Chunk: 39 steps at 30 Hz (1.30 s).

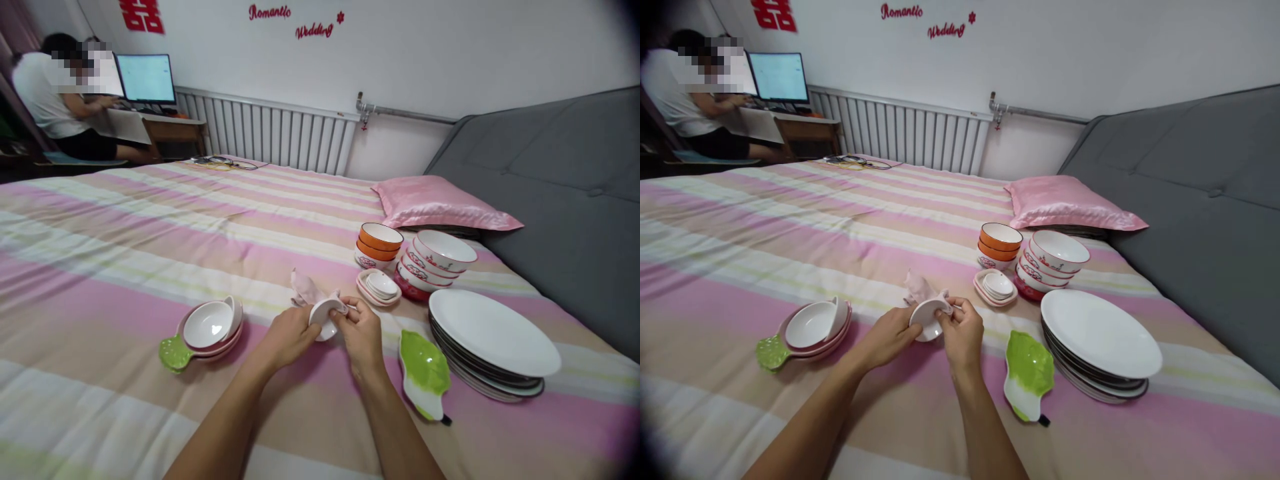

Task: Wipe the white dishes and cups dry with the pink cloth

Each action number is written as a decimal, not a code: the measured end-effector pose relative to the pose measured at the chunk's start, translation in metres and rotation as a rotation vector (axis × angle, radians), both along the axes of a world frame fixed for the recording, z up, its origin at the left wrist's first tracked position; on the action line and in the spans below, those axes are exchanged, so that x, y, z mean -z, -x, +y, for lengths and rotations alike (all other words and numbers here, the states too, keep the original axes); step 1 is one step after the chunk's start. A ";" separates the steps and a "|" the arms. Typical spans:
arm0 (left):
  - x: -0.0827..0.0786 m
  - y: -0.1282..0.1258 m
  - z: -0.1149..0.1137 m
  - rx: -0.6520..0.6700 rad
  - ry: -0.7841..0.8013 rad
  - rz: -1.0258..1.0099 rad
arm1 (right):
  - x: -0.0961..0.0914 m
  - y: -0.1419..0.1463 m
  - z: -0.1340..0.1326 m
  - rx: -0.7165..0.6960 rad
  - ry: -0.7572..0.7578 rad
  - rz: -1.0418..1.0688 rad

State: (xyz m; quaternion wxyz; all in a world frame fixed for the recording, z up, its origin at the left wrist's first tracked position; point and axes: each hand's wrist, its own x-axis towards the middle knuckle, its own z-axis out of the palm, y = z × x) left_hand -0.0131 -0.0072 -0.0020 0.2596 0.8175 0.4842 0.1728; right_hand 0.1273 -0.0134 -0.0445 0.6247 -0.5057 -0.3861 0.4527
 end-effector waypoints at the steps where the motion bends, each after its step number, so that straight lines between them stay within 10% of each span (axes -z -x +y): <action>1: 0.000 0.001 0.000 0.003 0.001 0.024 | -0.001 0.000 -0.001 -0.018 -0.005 -0.025; 16: -0.001 0.011 -0.001 0.066 0.076 0.241 | -0.011 -0.005 -0.007 -0.265 -0.086 -0.383; 28: 0.003 -0.005 -0.002 -0.016 0.051 -0.033 | -0.008 -0.003 0.000 0.052 0.171 0.338; 39: 0.002 -0.002 0.002 -0.006 0.052 -0.109 | -0.002 -0.001 -0.001 -0.033 0.065 0.141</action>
